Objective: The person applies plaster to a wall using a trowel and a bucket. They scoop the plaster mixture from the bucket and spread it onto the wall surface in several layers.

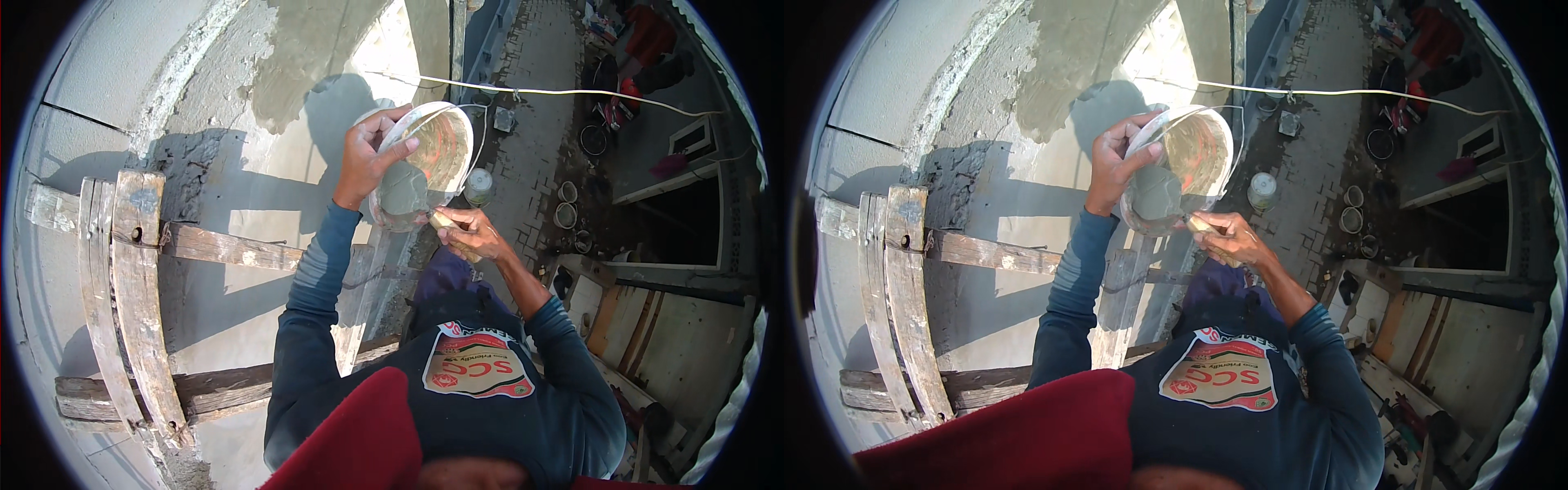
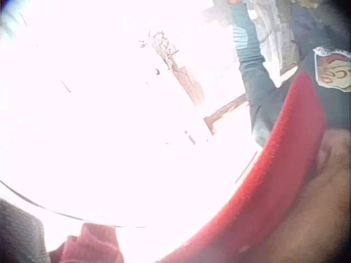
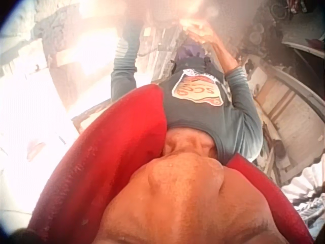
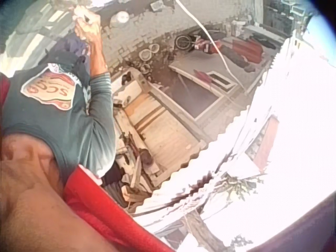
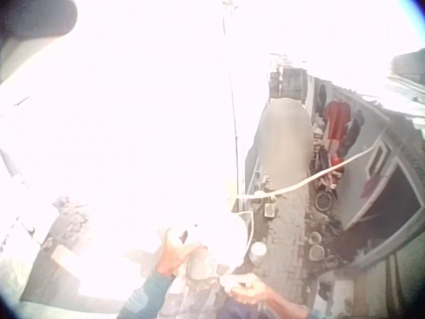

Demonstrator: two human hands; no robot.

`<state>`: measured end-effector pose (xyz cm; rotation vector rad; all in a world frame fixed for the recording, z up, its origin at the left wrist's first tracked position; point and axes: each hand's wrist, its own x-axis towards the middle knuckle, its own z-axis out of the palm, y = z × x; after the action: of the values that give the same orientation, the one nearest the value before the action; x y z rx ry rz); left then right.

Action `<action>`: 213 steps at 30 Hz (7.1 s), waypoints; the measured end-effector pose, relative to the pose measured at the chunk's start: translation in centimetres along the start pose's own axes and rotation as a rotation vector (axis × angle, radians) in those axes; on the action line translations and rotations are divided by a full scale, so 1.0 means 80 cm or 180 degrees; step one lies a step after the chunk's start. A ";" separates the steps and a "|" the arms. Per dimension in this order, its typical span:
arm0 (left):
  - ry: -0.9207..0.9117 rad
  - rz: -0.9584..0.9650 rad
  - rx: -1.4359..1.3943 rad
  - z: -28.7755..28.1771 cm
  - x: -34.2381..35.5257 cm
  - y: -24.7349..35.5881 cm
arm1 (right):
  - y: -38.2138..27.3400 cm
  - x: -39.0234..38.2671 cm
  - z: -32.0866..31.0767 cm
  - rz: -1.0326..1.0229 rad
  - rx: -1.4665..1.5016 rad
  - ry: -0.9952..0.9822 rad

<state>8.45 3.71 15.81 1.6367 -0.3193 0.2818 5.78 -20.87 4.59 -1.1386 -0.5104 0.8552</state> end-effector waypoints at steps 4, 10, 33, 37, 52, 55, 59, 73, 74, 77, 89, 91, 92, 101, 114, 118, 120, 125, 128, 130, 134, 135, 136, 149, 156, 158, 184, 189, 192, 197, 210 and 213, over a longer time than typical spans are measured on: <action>0.0679 0.0213 -0.0176 -0.006 0.004 -0.002 | -0.022 -0.013 -0.004 0.0279 0.0270 0.0344; 0.1837 -0.0090 -0.1059 -0.038 -0.014 -0.052 | -0.053 -0.023 -0.023 -0.0046 0.0165 0.0574; 0.1604 -0.2457 0.3058 0.010 -0.141 -0.212 | -0.101 0.061 -0.060 -0.0670 -0.0043 0.0802; 0.1761 -0.2100 0.3497 0.019 -0.141 -0.205 | -0.123 0.085 -0.061 -0.0781 -0.0014 0.0820; 0.1337 -0.2908 0.3060 0.027 -0.120 -0.189 | -0.261 0.368 -0.128 -0.1442 -0.0144 0.1542; 0.1465 -0.3080 0.3045 0.022 -0.126 -0.192 | -0.273 0.452 -0.146 -0.1477 -0.0220 0.1660; 0.1239 -0.3041 0.3079 0.029 -0.121 -0.194 | -0.283 0.542 -0.191 -0.1682 -0.1459 0.2280; 0.1272 -0.3429 0.2933 0.027 -0.124 -0.184 | -0.245 0.491 0.011 -0.1767 -0.3194 0.2553; 0.1292 -0.3440 0.2953 0.021 -0.129 -0.182 | -0.234 0.476 0.028 -0.1884 -0.2972 0.2268; 0.1151 -0.3428 0.2956 0.026 -0.122 -0.183 | -0.210 0.448 -0.005 -0.1996 -0.2382 0.2127; 0.1288 -0.3207 0.3202 0.027 -0.124 -0.190 | -0.252 0.539 -0.084 -0.1537 -0.2243 0.2417; 0.1275 -0.3279 0.3200 0.027 -0.129 -0.189 | -0.255 0.512 -0.033 -0.1864 -0.2161 0.2411; 0.1230 -0.3262 0.3234 0.029 -0.127 -0.188 | -0.258 0.504 -0.025 -0.2193 -0.2089 0.2456; 0.1236 -0.3262 0.3239 0.030 -0.127 -0.192 | -0.270 0.507 -0.083 -0.1922 -0.0131 0.1926; 0.1319 -0.3387 0.2958 0.030 -0.119 -0.178 | -0.269 0.547 -0.116 -0.2736 -0.2200 0.2238; 0.1286 -0.3326 0.3120 0.028 -0.122 -0.181 | -0.248 0.513 -0.070 -0.2475 -0.1638 0.1862; 0.1271 -0.3499 0.2946 0.029 -0.116 -0.177 | -0.234 0.500 -0.064 -0.2649 -0.1528 0.1705; 0.1288 -0.3410 0.3055 0.025 -0.122 -0.187 | -0.260 0.446 -0.039 -0.1950 0.0790 0.0810; 0.1262 -0.3291 0.3174 0.028 -0.122 -0.189 | -0.273 0.469 -0.085 -0.1963 0.0990 0.0973; 0.1253 -0.3261 0.3165 0.029 -0.122 -0.189 | -0.283 0.496 -0.121 -0.1934 0.0988 0.1129; 0.1274 -0.3184 0.3134 0.032 -0.129 -0.190 | -0.297 0.550 -0.175 -0.1752 0.0094 0.1847; 0.1269 -0.3200 0.3068 0.033 -0.126 -0.190 | -0.297 0.567 -0.184 -0.1687 -0.0272 0.1897; 0.1268 -0.3200 0.3062 0.032 -0.127 -0.189 | -0.301 0.575 -0.177 -0.1601 -0.0626 0.1928; 0.1401 -0.3320 0.3056 0.022 -0.122 -0.182 | -0.265 0.491 -0.050 -0.2169 -0.0064 0.1385; 0.1368 -0.3252 0.3036 0.035 -0.117 -0.183 | -0.269 0.552 -0.140 -0.1571 -0.0833 0.2122; 0.1371 -0.3195 0.3055 0.034 -0.123 -0.187 | -0.266 0.567 -0.132 -0.1797 -0.1438 0.2337; 0.1383 -0.3316 0.2971 0.024 -0.126 -0.183 | -0.248 0.486 -0.032 -0.2574 -0.1248 0.1721; 0.1425 -0.3353 0.2896 0.029 -0.122 -0.182 | -0.228 0.532 -0.116 -0.1769 -0.0709 0.2139; 0.1370 -0.3369 0.2897 0.033 -0.120 -0.181 | -0.205 0.575 -0.153 -0.1564 -0.0855 0.2091; 0.1310 -0.3381 0.3140 0.028 -0.128 -0.186 | -0.201 0.557 -0.075 -0.2372 -0.1735 0.2092; 0.1282 -0.3332 0.2970 0.027 -0.120 -0.182 | -0.202 0.483 0.003 -0.1804 -0.0781 0.1996; 0.1212 -0.3396 0.2955 0.030 -0.115 -0.177 | -0.215 0.486 0.028 -0.2623 -0.1850 0.2251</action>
<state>5.11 2.84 -0.93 2.3341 1.1197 -0.1198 32.70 8.82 18.92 -1.4797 -0.5685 -0.4465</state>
